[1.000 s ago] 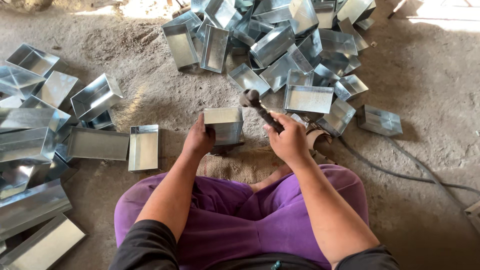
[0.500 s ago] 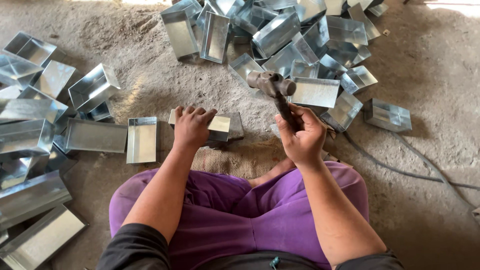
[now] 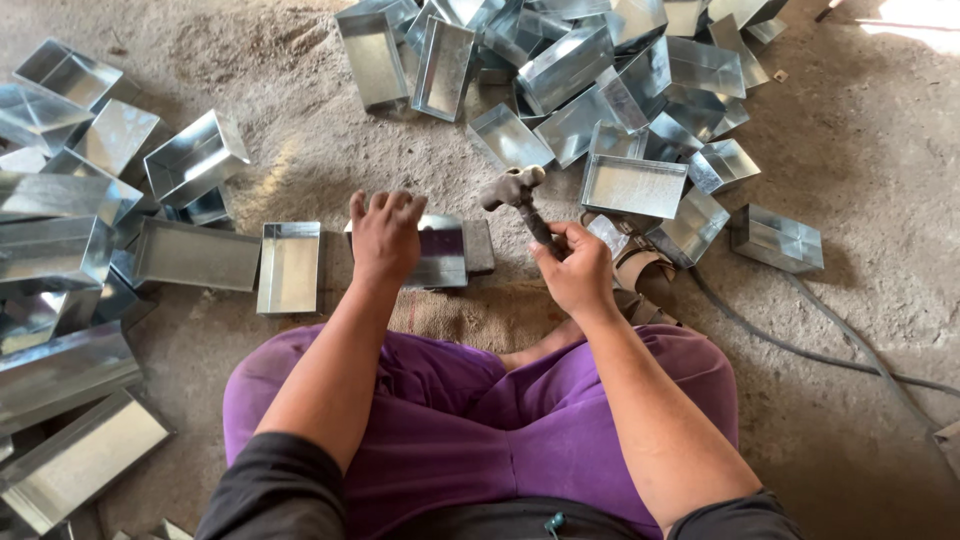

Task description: The person sits on the floor and repeatedly hammers small rectangular metal boxes placed on a wooden block. They pick up each box, position it, strike it with a hammer, and then toss it aside. The process is repeated for multiple boxes.

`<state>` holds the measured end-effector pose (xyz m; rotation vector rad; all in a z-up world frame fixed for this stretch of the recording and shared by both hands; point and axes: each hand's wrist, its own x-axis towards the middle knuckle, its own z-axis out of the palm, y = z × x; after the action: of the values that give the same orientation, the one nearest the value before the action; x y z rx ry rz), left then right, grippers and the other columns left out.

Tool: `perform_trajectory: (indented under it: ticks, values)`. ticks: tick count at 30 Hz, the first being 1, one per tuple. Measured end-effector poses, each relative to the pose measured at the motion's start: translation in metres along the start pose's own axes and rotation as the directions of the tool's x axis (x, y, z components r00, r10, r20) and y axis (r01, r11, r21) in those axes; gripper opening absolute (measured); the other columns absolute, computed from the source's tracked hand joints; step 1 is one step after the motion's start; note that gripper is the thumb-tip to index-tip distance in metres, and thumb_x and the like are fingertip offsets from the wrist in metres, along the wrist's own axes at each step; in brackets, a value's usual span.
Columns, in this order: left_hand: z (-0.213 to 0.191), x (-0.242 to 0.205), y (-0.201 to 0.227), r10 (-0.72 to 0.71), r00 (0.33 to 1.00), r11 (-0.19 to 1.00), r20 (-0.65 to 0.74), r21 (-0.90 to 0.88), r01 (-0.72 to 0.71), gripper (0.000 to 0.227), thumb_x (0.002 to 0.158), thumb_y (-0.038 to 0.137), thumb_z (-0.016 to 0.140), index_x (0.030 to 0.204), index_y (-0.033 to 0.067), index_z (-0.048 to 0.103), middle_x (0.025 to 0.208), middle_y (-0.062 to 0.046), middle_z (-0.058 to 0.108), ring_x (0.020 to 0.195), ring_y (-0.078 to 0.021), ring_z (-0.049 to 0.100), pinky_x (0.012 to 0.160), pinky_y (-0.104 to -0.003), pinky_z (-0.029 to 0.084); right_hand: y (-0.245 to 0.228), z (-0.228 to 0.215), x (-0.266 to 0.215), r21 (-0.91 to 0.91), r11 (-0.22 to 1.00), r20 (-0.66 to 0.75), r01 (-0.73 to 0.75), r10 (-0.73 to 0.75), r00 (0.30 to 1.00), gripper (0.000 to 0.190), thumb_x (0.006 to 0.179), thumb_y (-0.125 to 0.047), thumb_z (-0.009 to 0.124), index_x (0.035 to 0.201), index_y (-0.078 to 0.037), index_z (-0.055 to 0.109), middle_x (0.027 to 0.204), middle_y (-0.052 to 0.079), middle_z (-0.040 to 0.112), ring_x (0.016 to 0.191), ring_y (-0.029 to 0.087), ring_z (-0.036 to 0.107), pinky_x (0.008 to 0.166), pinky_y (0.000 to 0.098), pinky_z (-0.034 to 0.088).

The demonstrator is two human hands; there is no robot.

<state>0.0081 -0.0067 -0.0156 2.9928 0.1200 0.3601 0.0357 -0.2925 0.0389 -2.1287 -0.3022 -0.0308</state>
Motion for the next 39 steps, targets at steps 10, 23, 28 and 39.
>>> perform_trajectory:
  ticks: [10, 23, 28, 39]
  values:
    - [0.017, -0.007, 0.002, -0.098, 0.933, 0.991, 0.346, -0.052, 0.124, 0.082, 0.097, 0.063, 0.048, 0.160, 0.0137, 0.027, 0.164, -0.012, 0.029, 0.154, -0.0329, 0.017, 0.121, -0.065, -0.004, 0.005, -0.010, -0.002, 0.075, 0.960, 0.018, 0.269, -0.271, 0.962, 0.021, 0.086, -0.017, 0.080, 0.102, -0.006, 0.074, 0.088, 0.006, 0.078, 0.074, 0.011, 0.073, 0.067, 0.0247, 0.058]
    - [0.021, -0.008, 0.022, -0.287, 0.929, 0.940, 0.233, -0.121, 0.320, 0.087, 0.101, 0.064, 0.046, 0.165, 0.0127, 0.016, 0.170, -0.018, 0.012, 0.157, -0.0353, 0.005, 0.123, -0.061, -0.008, 0.013, 0.006, 0.005, -0.084, 0.996, 0.112, -0.003, 0.013, 0.994, 0.026, 0.079, -0.018, 0.083, 0.100, -0.005, 0.075, 0.084, 0.008, 0.078, 0.068, 0.015, 0.071, 0.062, 0.0313, 0.057]
    - [-0.026, -0.001, 0.032, -0.216, 0.786, 0.976, 0.579, 0.152, 0.157, 0.091, 0.097, 0.043, 0.049, 0.165, 0.0194, -0.006, 0.171, -0.008, -0.014, 0.157, -0.0341, -0.014, 0.118, -0.067, -0.013, 0.024, 0.012, 0.010, 0.062, 0.998, 0.037, -0.010, 0.007, 0.999, 0.025, 0.082, -0.013, 0.083, 0.101, 0.000, 0.073, 0.086, 0.009, 0.078, 0.071, 0.010, 0.072, 0.062, 0.0241, 0.055]
    - [0.002, 0.009, -0.009, -0.412, 0.729, 0.804, 0.547, -0.158, 0.573, 0.042, 0.108, 0.023, 0.044, 0.147, 0.0259, 0.060, 0.139, -0.017, 0.064, 0.132, -0.0343, 0.060, 0.110, -0.051, 0.048, 0.026, 0.015, 0.008, 0.292, 0.931, 0.084, -0.219, 0.203, 0.976, 0.025, 0.083, -0.005, 0.081, 0.104, 0.005, 0.071, 0.079, 0.010, 0.075, 0.056, 0.008, 0.060, 0.046, 0.0213, 0.043]
